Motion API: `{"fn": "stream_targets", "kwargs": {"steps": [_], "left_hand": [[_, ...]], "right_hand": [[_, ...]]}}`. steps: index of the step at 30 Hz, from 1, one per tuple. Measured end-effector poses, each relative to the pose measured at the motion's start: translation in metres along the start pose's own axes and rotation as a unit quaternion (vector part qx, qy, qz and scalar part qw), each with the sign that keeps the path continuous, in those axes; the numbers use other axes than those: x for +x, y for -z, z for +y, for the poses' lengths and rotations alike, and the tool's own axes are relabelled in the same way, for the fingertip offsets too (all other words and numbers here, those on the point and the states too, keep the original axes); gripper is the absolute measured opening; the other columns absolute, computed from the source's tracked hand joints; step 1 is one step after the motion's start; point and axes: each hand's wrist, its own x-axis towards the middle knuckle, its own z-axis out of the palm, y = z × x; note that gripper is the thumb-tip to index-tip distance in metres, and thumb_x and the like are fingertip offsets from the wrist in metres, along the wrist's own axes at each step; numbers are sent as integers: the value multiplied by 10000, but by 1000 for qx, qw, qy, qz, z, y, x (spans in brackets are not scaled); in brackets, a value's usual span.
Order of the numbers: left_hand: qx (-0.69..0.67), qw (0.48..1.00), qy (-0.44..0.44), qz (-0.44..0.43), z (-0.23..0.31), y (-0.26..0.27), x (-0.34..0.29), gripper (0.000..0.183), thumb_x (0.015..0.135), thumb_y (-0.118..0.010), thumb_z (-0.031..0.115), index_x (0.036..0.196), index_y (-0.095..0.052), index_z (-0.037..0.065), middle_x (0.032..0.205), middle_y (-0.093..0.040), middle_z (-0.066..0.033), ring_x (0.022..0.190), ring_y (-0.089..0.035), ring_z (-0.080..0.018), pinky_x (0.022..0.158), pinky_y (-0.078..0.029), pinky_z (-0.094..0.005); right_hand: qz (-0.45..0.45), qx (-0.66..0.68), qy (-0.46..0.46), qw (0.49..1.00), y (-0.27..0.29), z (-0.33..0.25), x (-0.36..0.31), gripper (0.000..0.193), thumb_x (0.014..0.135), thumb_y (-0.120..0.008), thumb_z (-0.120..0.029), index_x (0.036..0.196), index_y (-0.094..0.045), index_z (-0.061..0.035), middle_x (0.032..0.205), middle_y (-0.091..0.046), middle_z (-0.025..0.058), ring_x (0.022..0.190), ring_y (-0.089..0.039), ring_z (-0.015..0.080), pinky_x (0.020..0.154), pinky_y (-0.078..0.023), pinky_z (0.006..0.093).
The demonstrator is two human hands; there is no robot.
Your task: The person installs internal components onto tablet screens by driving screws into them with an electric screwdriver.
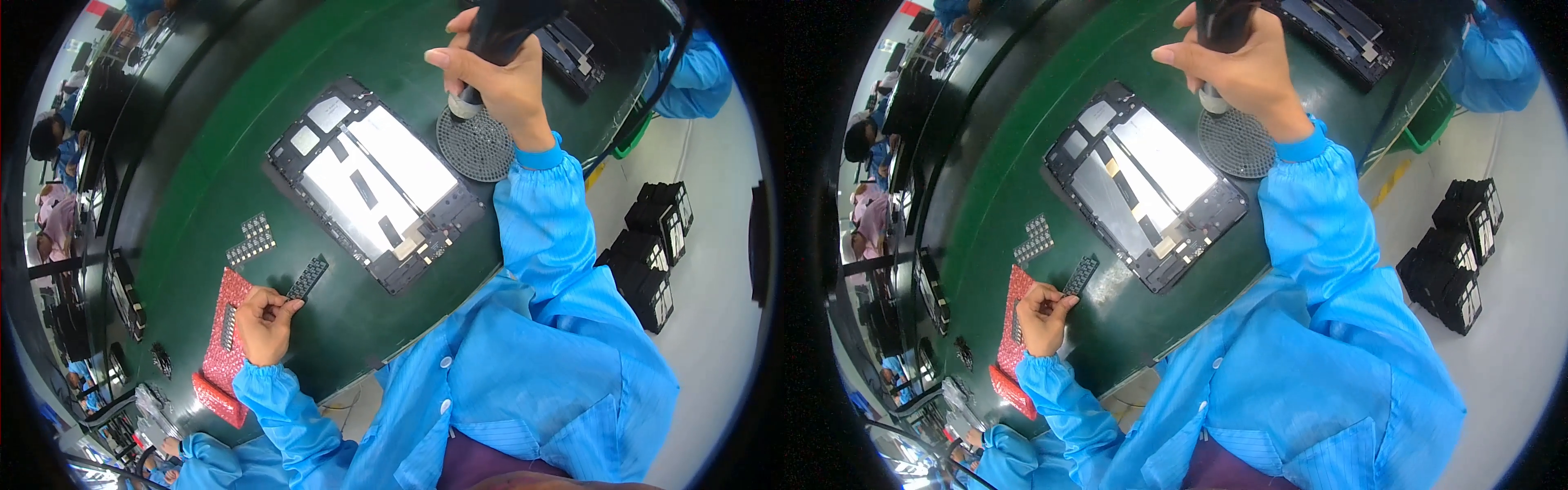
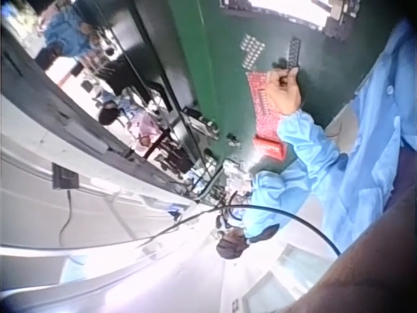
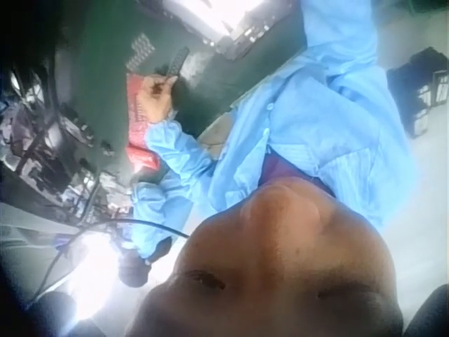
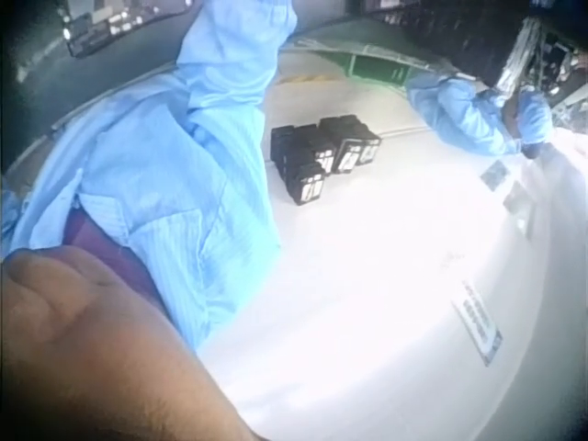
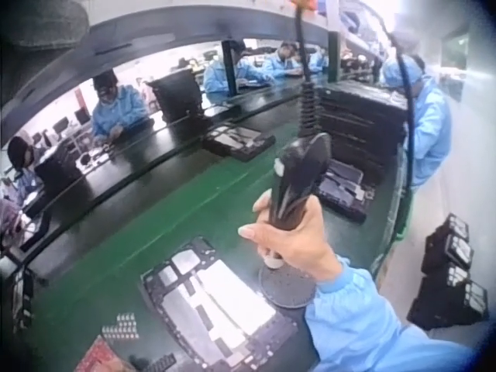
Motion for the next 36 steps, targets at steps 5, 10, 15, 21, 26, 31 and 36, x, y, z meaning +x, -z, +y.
{"fn": "stream_targets", "kwargs": {"steps": [5, 10, 15, 21, 26, 31, 36], "left_hand": [[23, 1000, -13, -13, 6, 0, -1, 194, 682, -718, -88, 693, -540, -12, 771, -536, -12, 632, -482, -65, 541, -384, -188], [-163, 985, -43, 42, -13, 2, -6, 111, 746, -694, -56, 764, -596, -8, 842, -605, -38, 629, -539, -62, 543, -428, -181], [-193, 966, -6, 172, 30, -20, -15, 69, 819, -630, -35, 851, -569, -47, 800, -633, -110, 655, -629, -131, 604, -504, -214], [-183, 980, -76, 33, 54, -62, 8, 134, 862, -547, -47, 978, -612, -57, 845, -633, -114, 697, -641, -159, 612, -513, -230], [-228, 968, -98, -47, 71, -73, 20, 150, 867, -535, -45, 964, -647, -64, 860, -631, -114, 738, -632, -143, 607, -508, -228], [-265, 957, -58, -99, 72, -71, 20, 167, 877, -561, 4, 1017, -637, -44, 843, -584, -61, 669, -577, -99, 574, -487, -204], [-270, 957, -72, -74, 70, -78, 17, 164, 834, -646, 68, 968, -656, -27, 781, -559, -51, 609, -541, -72, 520, -451, -209]], "right_hand": [[35, -3, -1, 999, -2, -9, -3, 291, 699, -737, 33, 908, -539, -6, 597, -590, 50, 457, -566, 118, 408, -428, 225], [11, 55, 29, 998, -8, -15, -6, 285, 703, -709, 63, 913, -527, 5, 598, -578, 63, 441, -562, 143, 398, -431, 245], [-33, 139, 38, 989, -34, -22, -10, 318, 714, -690, 76, 950, -489, 8, 593, -564, 88, 438, -555, 166, 408, -442, 264], [-317, 477, 379, 727, -93, 27, 22, 384, 723, -705, 53, 992, -434, 12, 604, -560, 118, 466, -562, 175, 423, -445, 264], [-338, 435, 421, 721, -114, 19, 15, 409, 718, -736, 26, 995, -435, 18, 603, -553, 106, 486, -561, 150, 433, -440, 239], [-265, 333, 191, 885, -115, -19, -27, 411, 704, -740, 48, 984, -439, 22, 625, -557, 103, 513, -565, 134, 456, -442, 221], [-173, 194, -55, 964, -113, -51, -56, 414, 690, -743, 70, 973, -443, 26, 647, -560, 99, 541, -569, 119, 480, -444, 203]]}}
